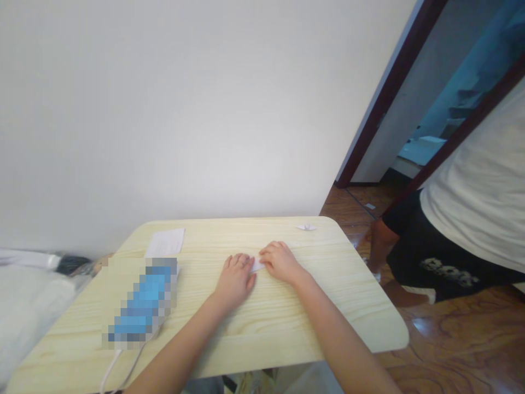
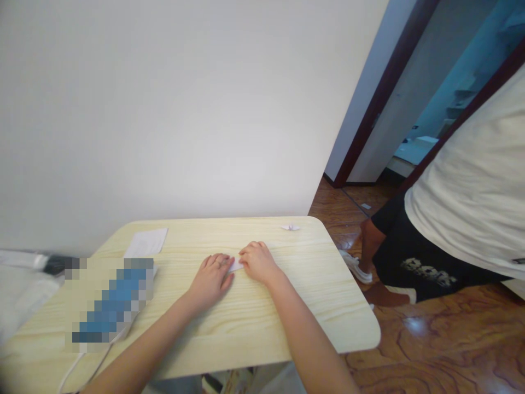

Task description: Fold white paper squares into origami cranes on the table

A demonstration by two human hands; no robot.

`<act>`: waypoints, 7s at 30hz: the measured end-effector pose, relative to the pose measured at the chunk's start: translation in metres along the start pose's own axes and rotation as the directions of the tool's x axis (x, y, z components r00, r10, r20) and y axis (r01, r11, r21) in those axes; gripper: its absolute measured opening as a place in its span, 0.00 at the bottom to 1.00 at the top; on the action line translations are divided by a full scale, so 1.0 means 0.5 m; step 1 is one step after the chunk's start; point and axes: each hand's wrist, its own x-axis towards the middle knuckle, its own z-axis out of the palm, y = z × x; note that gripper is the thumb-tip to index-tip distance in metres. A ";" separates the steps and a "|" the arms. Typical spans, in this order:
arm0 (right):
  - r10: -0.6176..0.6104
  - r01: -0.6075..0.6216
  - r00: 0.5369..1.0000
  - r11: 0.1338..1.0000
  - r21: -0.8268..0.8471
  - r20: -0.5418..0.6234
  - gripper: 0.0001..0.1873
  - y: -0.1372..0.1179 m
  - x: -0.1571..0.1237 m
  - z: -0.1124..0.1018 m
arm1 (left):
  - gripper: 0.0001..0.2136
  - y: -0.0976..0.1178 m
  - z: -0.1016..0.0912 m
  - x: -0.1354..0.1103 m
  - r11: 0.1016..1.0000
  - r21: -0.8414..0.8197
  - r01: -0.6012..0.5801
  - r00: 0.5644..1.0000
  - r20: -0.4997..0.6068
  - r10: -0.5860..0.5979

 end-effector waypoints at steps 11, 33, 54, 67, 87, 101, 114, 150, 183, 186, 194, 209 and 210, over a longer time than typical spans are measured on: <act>0.034 -0.034 0.999 0.999 0.013 -0.028 0.11 -0.007 -0.001 0.010 | 0.18 0.001 0.005 -0.001 1.000 0.005 -0.014 1.000 0.000 0.014; 0.226 -0.227 0.974 0.974 -0.028 -0.019 0.14 -0.035 -0.003 0.034 | 0.19 0.029 -0.006 0.003 0.996 0.072 0.042 0.998 0.044 -0.045; 0.133 -0.126 0.990 0.982 0.140 -0.039 0.18 -0.010 -0.009 0.037 | 0.13 0.005 -0.034 0.000 0.997 -0.035 0.068 0.998 0.003 -0.067; 0.069 -0.039 0.987 0.980 0.196 -0.148 0.14 0.027 -0.012 0.018 | 0.11 -0.068 0.015 0.039 0.964 -0.190 -0.187 0.979 -0.111 0.168; -0.033 0.048 0.997 0.972 0.228 -0.071 0.17 0.034 -0.018 0.014 | 0.12 -0.074 0.020 0.024 0.948 -0.301 -0.100 0.995 -0.027 0.096; 0.024 -0.009 0.990 0.995 0.101 -0.142 0.09 0.022 0.013 0.047 | 0.11 -0.085 0.036 0.027 0.935 -0.318 -0.156 0.984 -0.132 0.119; 0.218 -0.207 0.957 0.976 0.074 -0.189 0.08 0.005 0.031 0.074 | 0.12 -0.089 0.044 0.029 0.908 -0.384 -0.168 0.980 -0.166 0.111; 0.285 -0.280 0.942 0.958 0.057 -0.175 0.05 -0.006 0.032 0.072 | 0.11 -0.067 0.053 0.025 0.911 -0.412 -0.024 0.988 -0.151 -0.042; 0.314 -0.309 0.930 0.949 0.057 -0.190 0.05 -0.010 0.035 0.074 | 0.14 -0.086 0.034 0.027 0.879 -0.473 -0.062 0.998 -0.021 0.059; 0.314 -0.309 0.929 0.949 0.056 -0.196 0.05 -0.010 0.035 0.075 | 0.13 -0.080 0.041 0.028 0.876 -0.482 -0.021 0.999 -0.033 0.006; 0.328 -0.325 0.922 0.944 0.047 -0.208 0.05 -0.013 0.037 0.076 | 0.12 -0.071 0.061 0.025 0.909 -0.417 -0.024 0.991 -0.128 -0.032; 0.327 -0.322 0.920 0.945 0.060 -0.215 0.05 -0.009 0.038 0.079 | 0.13 -0.092 0.044 0.030 0.874 -0.484 -0.050 0.999 -0.036 0.037; 0.325 -0.320 0.920 0.946 0.058 -0.218 0.05 -0.009 0.038 0.080 | 0.13 -0.094 0.039 0.033 0.868 -0.493 -0.054 0.998 -0.018 0.052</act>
